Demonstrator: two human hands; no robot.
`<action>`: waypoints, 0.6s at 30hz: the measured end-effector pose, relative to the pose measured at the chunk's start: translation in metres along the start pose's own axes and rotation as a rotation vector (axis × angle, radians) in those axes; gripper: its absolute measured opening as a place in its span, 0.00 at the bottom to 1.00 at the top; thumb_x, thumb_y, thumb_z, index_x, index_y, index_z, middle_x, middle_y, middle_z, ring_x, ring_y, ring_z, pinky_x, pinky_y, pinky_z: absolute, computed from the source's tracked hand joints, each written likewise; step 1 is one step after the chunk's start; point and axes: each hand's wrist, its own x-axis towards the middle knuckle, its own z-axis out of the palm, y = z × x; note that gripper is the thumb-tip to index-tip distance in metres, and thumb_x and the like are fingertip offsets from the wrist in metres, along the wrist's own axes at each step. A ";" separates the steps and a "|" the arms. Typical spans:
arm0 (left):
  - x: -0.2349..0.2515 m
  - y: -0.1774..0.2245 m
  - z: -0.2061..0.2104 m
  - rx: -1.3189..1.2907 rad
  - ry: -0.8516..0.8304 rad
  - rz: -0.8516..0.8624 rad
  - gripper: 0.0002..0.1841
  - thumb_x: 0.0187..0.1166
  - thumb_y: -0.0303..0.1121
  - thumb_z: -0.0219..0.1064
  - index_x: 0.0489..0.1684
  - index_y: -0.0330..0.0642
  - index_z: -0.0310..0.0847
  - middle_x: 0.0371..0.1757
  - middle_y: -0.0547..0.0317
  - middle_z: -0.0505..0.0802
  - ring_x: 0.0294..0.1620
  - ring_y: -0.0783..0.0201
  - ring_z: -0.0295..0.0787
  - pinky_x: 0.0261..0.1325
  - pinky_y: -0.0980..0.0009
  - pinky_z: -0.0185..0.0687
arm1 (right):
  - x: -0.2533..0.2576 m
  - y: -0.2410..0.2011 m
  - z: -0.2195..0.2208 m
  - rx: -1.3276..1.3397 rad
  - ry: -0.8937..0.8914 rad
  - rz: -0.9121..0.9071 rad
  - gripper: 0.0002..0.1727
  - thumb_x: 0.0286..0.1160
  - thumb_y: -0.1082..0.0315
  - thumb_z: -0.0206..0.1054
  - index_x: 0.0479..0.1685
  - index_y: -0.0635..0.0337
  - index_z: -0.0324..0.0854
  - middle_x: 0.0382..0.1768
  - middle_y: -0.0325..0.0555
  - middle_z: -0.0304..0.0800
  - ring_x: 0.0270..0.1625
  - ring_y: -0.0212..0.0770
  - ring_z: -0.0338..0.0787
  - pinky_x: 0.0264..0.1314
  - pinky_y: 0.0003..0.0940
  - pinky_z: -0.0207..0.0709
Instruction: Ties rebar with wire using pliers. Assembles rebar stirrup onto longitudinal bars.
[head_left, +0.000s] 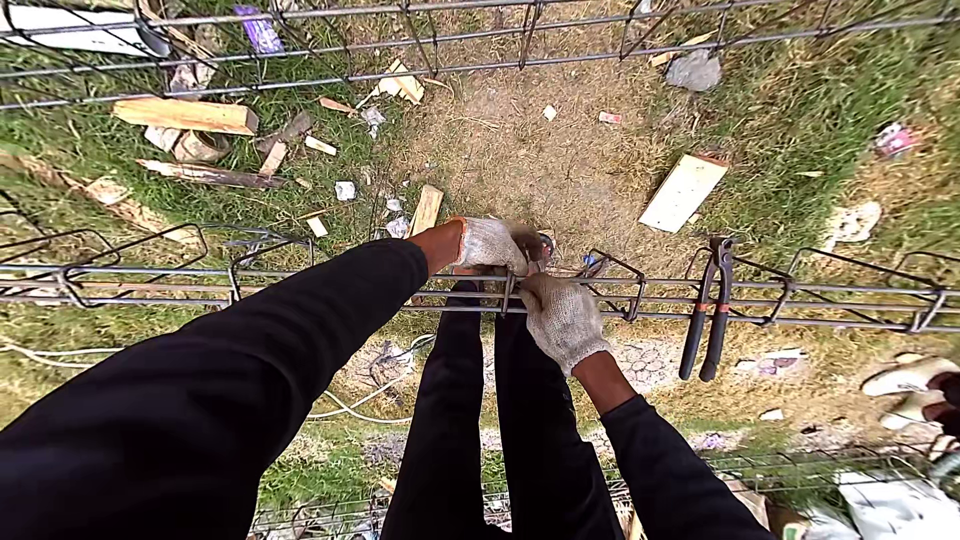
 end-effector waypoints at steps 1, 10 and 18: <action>0.001 -0.003 -0.001 0.013 0.001 0.012 0.13 0.74 0.24 0.71 0.54 0.41 0.85 0.39 0.52 0.92 0.25 0.65 0.84 0.27 0.70 0.80 | 0.000 0.001 0.001 0.005 0.014 -0.010 0.12 0.84 0.57 0.62 0.48 0.47 0.91 0.40 0.45 0.96 0.46 0.52 0.95 0.46 0.60 0.85; -0.012 -0.011 0.000 0.441 0.062 0.130 0.15 0.89 0.42 0.60 0.60 0.50 0.91 0.53 0.58 0.95 0.57 0.66 0.90 0.67 0.57 0.81 | -0.005 0.002 -0.003 0.061 0.003 -0.036 0.11 0.85 0.58 0.63 0.47 0.48 0.91 0.38 0.47 0.95 0.43 0.54 0.94 0.41 0.63 0.84; -0.002 -0.021 0.006 0.550 0.051 0.270 0.20 0.92 0.44 0.54 0.47 0.40 0.90 0.47 0.52 0.92 0.53 0.59 0.88 0.62 0.55 0.80 | -0.003 0.006 -0.001 0.041 0.004 -0.057 0.12 0.86 0.57 0.62 0.49 0.48 0.91 0.42 0.47 0.95 0.46 0.53 0.95 0.46 0.62 0.85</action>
